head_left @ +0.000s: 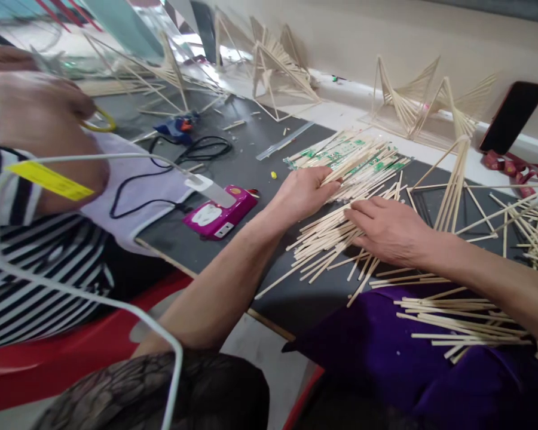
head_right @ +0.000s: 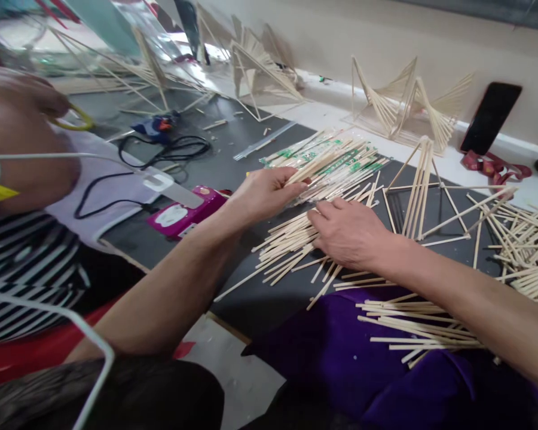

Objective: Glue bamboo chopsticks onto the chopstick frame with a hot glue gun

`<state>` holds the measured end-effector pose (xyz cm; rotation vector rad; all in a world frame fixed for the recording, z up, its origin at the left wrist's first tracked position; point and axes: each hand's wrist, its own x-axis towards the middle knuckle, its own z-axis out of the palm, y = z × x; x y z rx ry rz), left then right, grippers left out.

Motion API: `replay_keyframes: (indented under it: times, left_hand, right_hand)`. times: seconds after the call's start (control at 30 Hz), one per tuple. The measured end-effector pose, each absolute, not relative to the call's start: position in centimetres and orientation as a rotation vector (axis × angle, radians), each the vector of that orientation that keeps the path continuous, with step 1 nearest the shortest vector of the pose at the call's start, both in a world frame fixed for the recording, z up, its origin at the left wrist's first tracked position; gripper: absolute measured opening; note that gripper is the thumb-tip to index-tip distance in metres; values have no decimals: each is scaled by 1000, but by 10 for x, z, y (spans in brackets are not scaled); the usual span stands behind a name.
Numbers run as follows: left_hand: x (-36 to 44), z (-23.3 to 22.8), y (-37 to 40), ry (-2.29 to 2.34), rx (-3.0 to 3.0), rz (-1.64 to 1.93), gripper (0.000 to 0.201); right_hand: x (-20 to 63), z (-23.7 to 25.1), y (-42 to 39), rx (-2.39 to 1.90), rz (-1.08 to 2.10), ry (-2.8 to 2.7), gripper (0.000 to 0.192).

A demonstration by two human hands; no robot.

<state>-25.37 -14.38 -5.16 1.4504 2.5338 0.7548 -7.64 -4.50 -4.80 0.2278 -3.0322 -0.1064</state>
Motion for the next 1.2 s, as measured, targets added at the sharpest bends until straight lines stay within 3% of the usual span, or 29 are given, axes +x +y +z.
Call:
replay_keyframes:
  times: [0.13,0.43,0.73,0.93,1.2]
  left_hand:
    - [-255,-57,-141,2542,1494,648,25]
    - [-240,-72,-168,2585,1524,362,20]
    - [-226,-73,-176,2199,1353,784,24]
    - [-240,-66,-167,2129,1099,1031,29]
    - [-256,-55,-149,2373,1257,773,28]
  right_hand:
    - [-91,-63,-51,290,-45,-3097,56]
    - [-59,-61,-50,418,-42,-3129,47]
    - [-52,-70,-49,400,44,-3105,47]
    - [-44,-64,-44,394,59,-3120,26]
    - [-56,-70,-41,387,108,-3121,24]
